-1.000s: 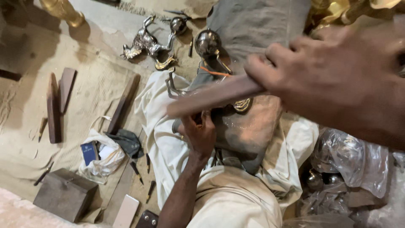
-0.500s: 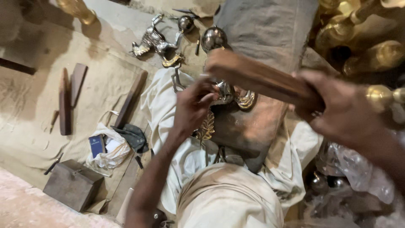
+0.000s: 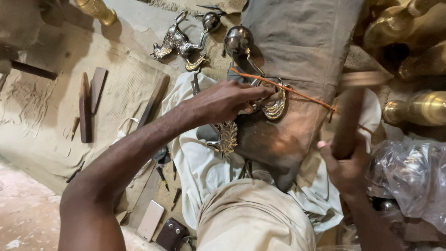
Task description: The person sits on the floor holding a silver-toned metal bird figurine against a sand-filled cushion and uses a small punch and a wooden mallet to hammer and shape the decorative surface of the piece, repositioning the figurine and punches as they work around it.
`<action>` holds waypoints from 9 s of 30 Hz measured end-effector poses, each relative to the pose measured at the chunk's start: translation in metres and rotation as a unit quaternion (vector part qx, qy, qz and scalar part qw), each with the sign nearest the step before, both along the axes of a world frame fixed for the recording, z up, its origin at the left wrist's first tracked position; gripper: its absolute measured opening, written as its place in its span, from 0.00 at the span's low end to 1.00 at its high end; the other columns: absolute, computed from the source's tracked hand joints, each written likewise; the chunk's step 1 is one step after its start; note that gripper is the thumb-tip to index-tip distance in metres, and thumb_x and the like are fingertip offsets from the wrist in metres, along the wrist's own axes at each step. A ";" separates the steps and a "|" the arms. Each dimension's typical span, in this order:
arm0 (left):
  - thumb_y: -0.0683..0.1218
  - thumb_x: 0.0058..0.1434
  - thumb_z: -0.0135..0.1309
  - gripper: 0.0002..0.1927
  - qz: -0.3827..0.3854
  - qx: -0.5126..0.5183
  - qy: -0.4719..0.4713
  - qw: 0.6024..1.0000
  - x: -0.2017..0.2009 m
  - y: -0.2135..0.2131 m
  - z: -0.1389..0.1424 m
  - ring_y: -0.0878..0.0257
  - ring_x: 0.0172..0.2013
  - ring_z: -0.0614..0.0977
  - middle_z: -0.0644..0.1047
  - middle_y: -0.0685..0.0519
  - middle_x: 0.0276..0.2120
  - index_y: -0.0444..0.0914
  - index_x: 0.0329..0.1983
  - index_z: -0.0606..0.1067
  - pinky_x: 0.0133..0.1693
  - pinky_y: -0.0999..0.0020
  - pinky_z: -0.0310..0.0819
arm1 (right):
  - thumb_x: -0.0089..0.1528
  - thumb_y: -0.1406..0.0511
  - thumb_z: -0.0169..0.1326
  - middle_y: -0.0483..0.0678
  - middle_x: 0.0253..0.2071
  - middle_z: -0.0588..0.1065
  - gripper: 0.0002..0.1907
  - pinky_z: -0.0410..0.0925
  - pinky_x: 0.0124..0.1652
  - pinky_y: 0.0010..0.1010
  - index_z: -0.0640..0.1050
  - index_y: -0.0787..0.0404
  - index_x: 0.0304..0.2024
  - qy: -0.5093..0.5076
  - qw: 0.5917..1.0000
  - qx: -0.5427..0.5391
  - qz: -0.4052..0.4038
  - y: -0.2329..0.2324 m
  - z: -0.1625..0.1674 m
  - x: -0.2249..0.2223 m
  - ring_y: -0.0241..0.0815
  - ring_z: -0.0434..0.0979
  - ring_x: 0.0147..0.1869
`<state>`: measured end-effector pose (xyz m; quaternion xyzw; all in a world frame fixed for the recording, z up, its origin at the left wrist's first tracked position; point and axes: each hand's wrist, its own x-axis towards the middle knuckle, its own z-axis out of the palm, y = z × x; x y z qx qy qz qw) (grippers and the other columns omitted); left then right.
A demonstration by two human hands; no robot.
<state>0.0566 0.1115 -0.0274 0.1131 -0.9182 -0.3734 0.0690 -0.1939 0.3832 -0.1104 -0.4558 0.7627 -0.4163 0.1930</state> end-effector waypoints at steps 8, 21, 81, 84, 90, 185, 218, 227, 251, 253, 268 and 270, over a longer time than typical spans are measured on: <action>0.37 0.61 0.57 0.25 0.039 -0.020 -0.005 0.999 0.008 0.013 -0.009 0.46 0.38 0.85 0.82 0.45 0.45 0.43 0.62 0.70 0.36 0.50 0.78 | 0.66 0.62 0.65 0.50 0.34 0.76 0.27 0.71 0.31 0.35 0.69 0.60 0.63 0.175 0.977 -0.023 0.121 -0.030 0.011 -0.026 0.43 0.78 0.30; 0.29 0.52 0.50 0.34 0.298 -0.038 0.113 0.947 0.028 0.066 -0.019 0.41 0.40 0.82 0.79 0.42 0.44 0.41 0.64 0.69 0.39 0.50 0.78 | 0.59 0.64 0.62 0.56 0.38 0.79 0.30 0.75 0.34 0.41 0.72 0.56 0.64 0.285 0.923 0.065 0.250 -0.094 0.125 -0.021 0.52 0.82 0.34; 0.33 0.55 0.58 0.19 0.498 -0.089 0.296 0.810 0.042 0.119 -0.093 0.51 0.48 0.82 0.79 0.45 0.45 0.37 0.51 0.74 0.52 0.57 0.77 | 0.66 0.58 0.56 0.43 0.30 0.79 0.17 0.69 0.19 0.30 0.78 0.48 0.58 0.556 0.729 -0.015 0.399 -0.135 0.179 0.045 0.36 0.74 0.20; 0.35 0.59 0.57 0.15 0.523 -0.055 0.285 0.801 0.038 0.119 -0.087 0.52 0.41 0.83 0.80 0.46 0.39 0.35 0.50 0.73 0.45 0.57 0.77 | 0.68 0.57 0.54 0.45 0.33 0.78 0.22 0.68 0.19 0.27 0.76 0.53 0.64 0.523 0.748 0.017 0.409 -0.142 0.186 0.057 0.34 0.74 0.21; 0.38 0.66 0.56 0.09 0.571 -0.063 0.278 0.770 0.032 0.120 -0.080 0.52 0.28 0.82 0.79 0.45 0.30 0.34 0.48 0.72 0.31 0.59 0.75 | 0.70 0.59 0.47 0.43 0.33 0.75 0.26 0.67 0.20 0.24 0.69 0.48 0.72 0.607 0.688 0.055 0.393 -0.154 0.192 0.069 0.34 0.75 0.24; 0.36 0.62 0.61 0.12 0.564 -0.033 0.263 0.782 0.036 0.124 -0.087 0.53 0.30 0.83 0.80 0.46 0.31 0.36 0.46 0.72 0.33 0.60 0.75 | 0.66 0.54 0.50 0.41 0.31 0.74 0.28 0.72 0.25 0.26 0.73 0.51 0.68 0.675 0.626 0.024 0.389 -0.139 0.189 0.058 0.35 0.77 0.27; 0.28 0.61 0.50 0.21 0.493 -0.003 0.287 0.822 0.052 0.103 -0.051 0.54 0.42 0.87 0.82 0.43 0.42 0.39 0.55 0.73 0.43 0.61 0.83 | 0.68 0.61 0.56 0.49 0.37 0.78 0.25 0.73 0.27 0.35 0.68 0.54 0.66 0.505 0.790 0.065 0.340 -0.120 0.166 0.031 0.43 0.80 0.31; 0.33 0.58 0.56 0.33 0.082 -0.005 0.089 0.993 0.050 0.031 -0.012 0.56 0.31 0.85 0.83 0.47 0.41 0.47 0.66 0.71 0.33 0.60 0.80 | 0.58 0.61 0.68 0.51 0.35 0.78 0.33 0.74 0.37 0.37 0.70 0.59 0.63 0.131 0.984 0.031 0.117 -0.040 0.057 0.042 0.44 0.79 0.35; 0.32 0.51 0.53 0.34 0.098 -0.064 -0.008 0.993 0.037 0.040 0.010 0.45 0.30 0.83 0.83 0.47 0.42 0.51 0.61 0.71 0.30 0.48 0.77 | 0.57 0.63 0.63 0.51 0.30 0.75 0.31 0.71 0.27 0.36 0.67 0.62 0.59 0.013 0.997 0.037 0.065 -0.012 0.019 0.021 0.45 0.77 0.26; 0.33 0.52 0.53 0.38 0.135 -0.046 -0.027 0.989 0.038 0.045 0.011 0.46 0.30 0.83 0.82 0.45 0.39 0.52 0.66 0.69 0.30 0.49 0.77 | 0.54 0.65 0.62 0.52 0.32 0.77 0.35 0.74 0.31 0.38 0.68 0.63 0.63 0.219 0.961 -0.003 0.169 -0.016 0.019 0.012 0.46 0.80 0.31; 0.32 0.53 0.54 0.33 0.287 -0.012 0.066 0.956 0.056 0.068 -0.009 0.44 0.39 0.85 0.82 0.44 0.43 0.47 0.62 0.69 0.39 0.51 0.81 | 0.57 0.60 0.58 0.58 0.34 0.79 0.35 0.75 0.30 0.45 0.68 0.53 0.67 0.296 0.922 0.121 0.217 -0.064 0.070 -0.009 0.54 0.81 0.28; 0.30 0.51 0.52 0.35 0.320 0.012 0.089 0.943 0.061 0.077 -0.013 0.46 0.40 0.86 0.82 0.44 0.45 0.46 0.62 0.69 0.39 0.54 0.82 | 0.62 0.60 0.58 0.60 0.38 0.77 0.34 0.73 0.35 0.46 0.66 0.59 0.69 0.247 0.943 0.031 0.222 -0.074 0.080 -0.004 0.58 0.80 0.38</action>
